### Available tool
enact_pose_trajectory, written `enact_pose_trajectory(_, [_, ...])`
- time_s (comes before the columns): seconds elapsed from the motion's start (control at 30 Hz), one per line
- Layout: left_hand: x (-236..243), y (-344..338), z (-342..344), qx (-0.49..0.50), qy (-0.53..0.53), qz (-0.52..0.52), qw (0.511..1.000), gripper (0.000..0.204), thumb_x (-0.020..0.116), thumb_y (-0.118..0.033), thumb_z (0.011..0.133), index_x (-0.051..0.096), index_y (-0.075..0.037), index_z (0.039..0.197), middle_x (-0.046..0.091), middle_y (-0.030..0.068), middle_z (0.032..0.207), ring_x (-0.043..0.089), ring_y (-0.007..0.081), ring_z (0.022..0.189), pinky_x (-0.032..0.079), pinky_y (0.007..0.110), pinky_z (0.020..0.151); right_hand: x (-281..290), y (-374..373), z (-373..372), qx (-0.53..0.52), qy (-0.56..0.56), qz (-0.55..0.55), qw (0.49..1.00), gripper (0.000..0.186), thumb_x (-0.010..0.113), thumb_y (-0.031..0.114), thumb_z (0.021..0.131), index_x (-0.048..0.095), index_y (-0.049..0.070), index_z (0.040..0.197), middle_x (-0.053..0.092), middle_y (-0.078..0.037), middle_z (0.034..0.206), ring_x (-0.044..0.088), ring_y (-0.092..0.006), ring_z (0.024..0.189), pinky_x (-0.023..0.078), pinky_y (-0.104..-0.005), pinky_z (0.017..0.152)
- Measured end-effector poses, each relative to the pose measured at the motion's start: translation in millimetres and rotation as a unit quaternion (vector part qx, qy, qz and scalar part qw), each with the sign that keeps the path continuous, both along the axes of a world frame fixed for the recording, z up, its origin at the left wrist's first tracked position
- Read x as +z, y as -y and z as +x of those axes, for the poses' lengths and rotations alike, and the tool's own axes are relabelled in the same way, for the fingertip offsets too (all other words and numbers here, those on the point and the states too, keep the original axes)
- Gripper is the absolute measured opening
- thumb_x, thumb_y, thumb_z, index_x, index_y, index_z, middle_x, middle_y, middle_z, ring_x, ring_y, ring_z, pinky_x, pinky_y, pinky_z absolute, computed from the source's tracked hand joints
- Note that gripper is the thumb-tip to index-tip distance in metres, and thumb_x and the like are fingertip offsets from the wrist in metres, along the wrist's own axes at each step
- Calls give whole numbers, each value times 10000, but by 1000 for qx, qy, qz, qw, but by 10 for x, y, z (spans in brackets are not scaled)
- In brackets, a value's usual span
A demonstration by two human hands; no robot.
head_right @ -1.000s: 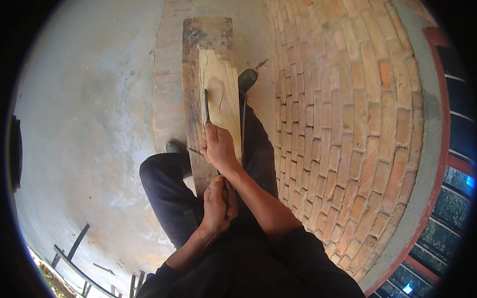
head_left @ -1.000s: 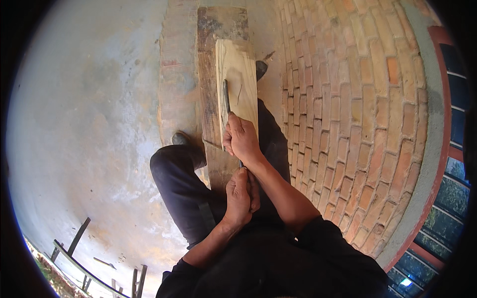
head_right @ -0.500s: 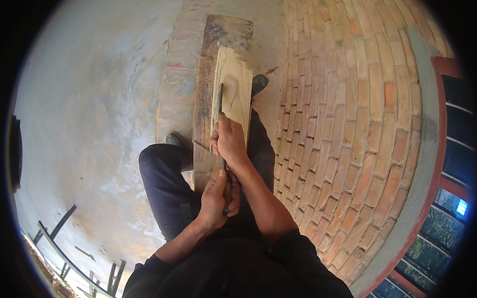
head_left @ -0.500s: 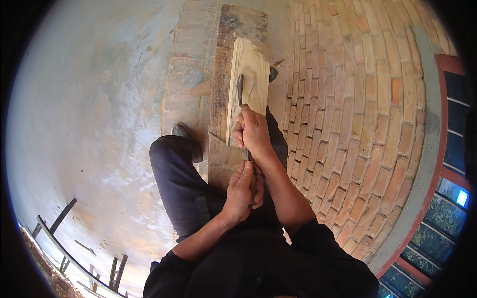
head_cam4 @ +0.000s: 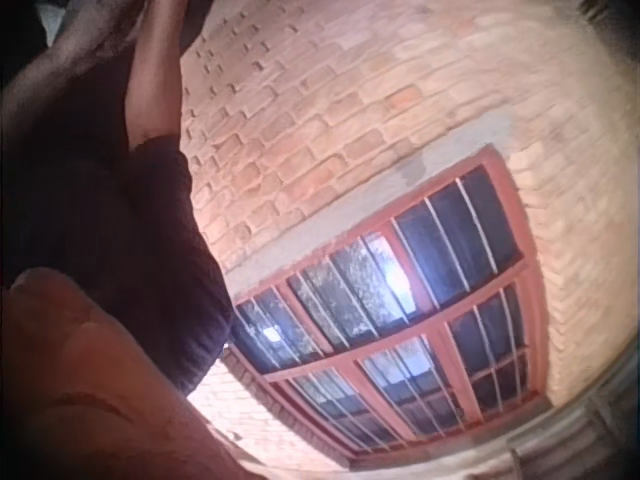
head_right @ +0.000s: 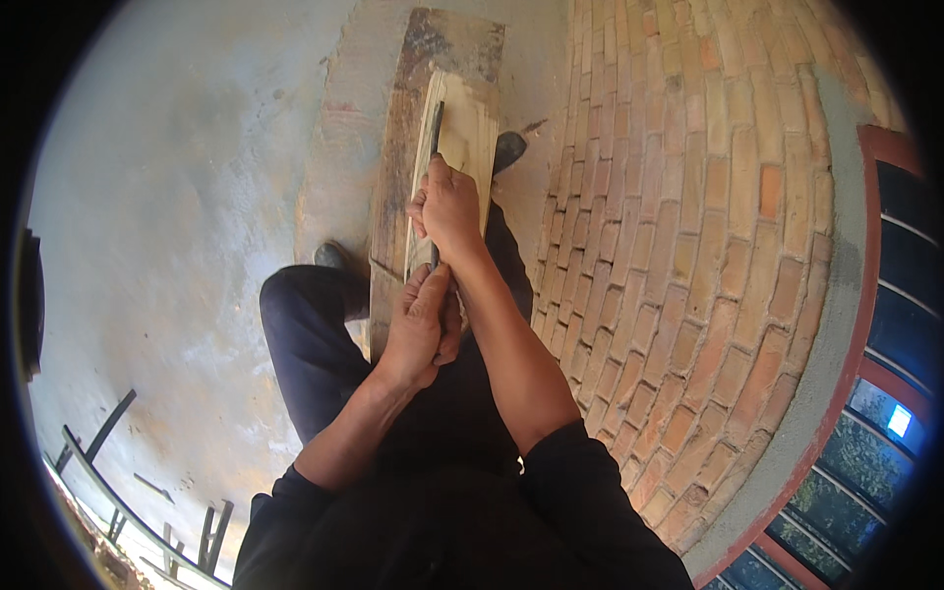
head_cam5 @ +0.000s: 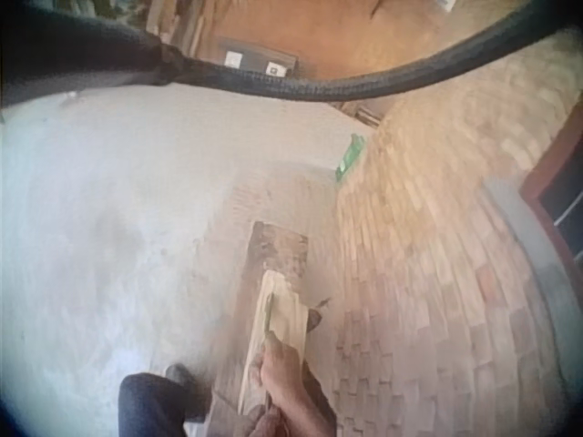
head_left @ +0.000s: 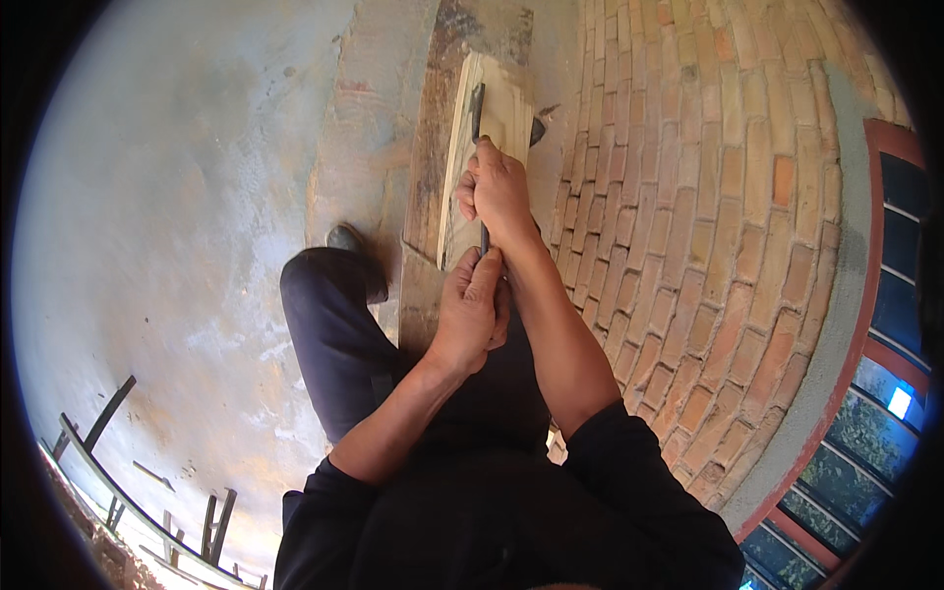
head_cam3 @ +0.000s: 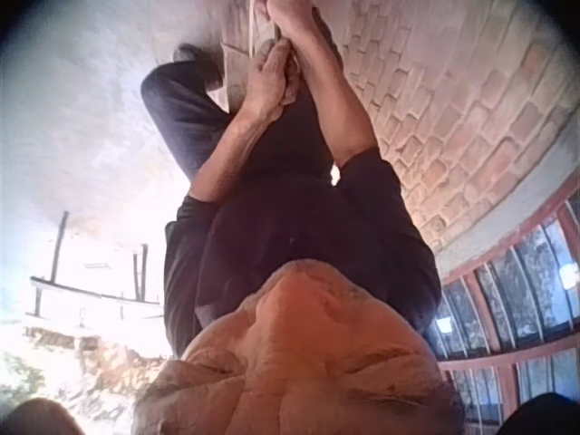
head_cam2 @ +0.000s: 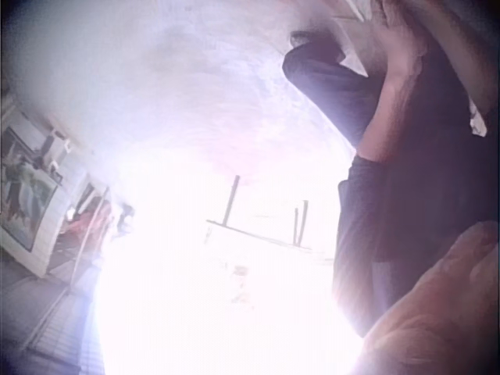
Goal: The person holds a piece of wood and sits on a wooden bench. Using a drawknife, the person shaves thin strips of wood from the block while holding it in place by hand.
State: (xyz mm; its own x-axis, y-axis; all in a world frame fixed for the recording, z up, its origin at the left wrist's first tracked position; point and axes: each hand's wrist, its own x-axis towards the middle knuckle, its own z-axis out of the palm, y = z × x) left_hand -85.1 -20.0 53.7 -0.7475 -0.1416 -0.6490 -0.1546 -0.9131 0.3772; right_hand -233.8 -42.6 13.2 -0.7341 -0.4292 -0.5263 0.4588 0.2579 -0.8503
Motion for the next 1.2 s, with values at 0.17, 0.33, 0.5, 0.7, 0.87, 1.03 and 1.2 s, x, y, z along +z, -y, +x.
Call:
enact_pose_trajectory(0.17, [141, -181, 333, -21, 19, -9, 1000, 206, 461, -273, 1108, 491, -140, 954, 417, -58, 539, 326, 56, 342, 233, 240, 309, -9, -330, 490, -12, 11, -25, 1000, 506, 426, 298, 1083, 375, 70, 633, 307, -7, 459, 389, -151, 316, 272, -348, 326])
enact_pose_trajectory(0.33, [3, 14, 6, 2, -9, 22, 1000, 288, 426, -294, 1117, 507, -131, 894, 450, -14, 512, 332, 100, 313, 224, 270, 300, -20, -68, 71, 27, -40, 1, 999, 568, 429, 400, 1076, 319, 140, 583, 376, -32, 457, 388, -148, 347, 304, -328, 369])
enact_pose_trajectory(0.5, [145, -160, 304, -11, 30, 18, 999, 266, 443, -289, 1110, 503, -141, 897, 436, -18, 519, 319, 98, 313, 216, 268, 301, -18, -274, 415, 7, 4, 10, 1000, 563, 429, 396, 1085, 312, 145, 595, 382, -32, 466, 369, -140, 344, 303, -344, 355])
enact_pose_trajectory(0.7, [137, 12, 25, -3, 25, 29, 999, 242, 450, -293, 1108, 508, -146, 925, 439, -18, 526, 324, 96, 319, 210, 270, 305, 0, -107, 115, 24, -36, -4, 999, 543, 416, 389, 1076, 318, 145, 600, 393, -45, 462, 383, -150, 350, 300, -322, 370])
enact_pose_trajectory(0.87, [189, -206, 351, -16, 37, -4, 999, 245, 434, -296, 1111, 519, -158, 927, 446, -20, 530, 342, 96, 324, 228, 268, 306, 65, -322, 501, 30, 7, 18, 999, 599, 414, 407, 1083, 375, 113, 562, 426, -47, 450, 422, -146, 354, 310, -331, 368])
enact_pose_trajectory(1.03, [7, 0, -22, 0, -7, 30, 1000, 269, 436, -292, 1112, 496, -144, 895, 454, -10, 549, 338, 99, 329, 229, 264, 309, -29, -69, 34, 13, -30, -11, 999, 574, 410, 395, 1075, 353, 132, 567, 418, -52, 447, 394, -152, 349, 306, -338, 377])
enact_pose_trajectory(1.2, [174, -155, 384, -27, 63, -7, 998, 283, 430, -297, 1113, 521, -141, 894, 459, -12, 547, 344, 98, 330, 243, 267, 309, -66, -318, 562, -15, 19, -5, 1000, 619, 395, 450, 1066, 432, 81, 570, 448, -58, 452, 402, -159, 328, 296, -349, 346])
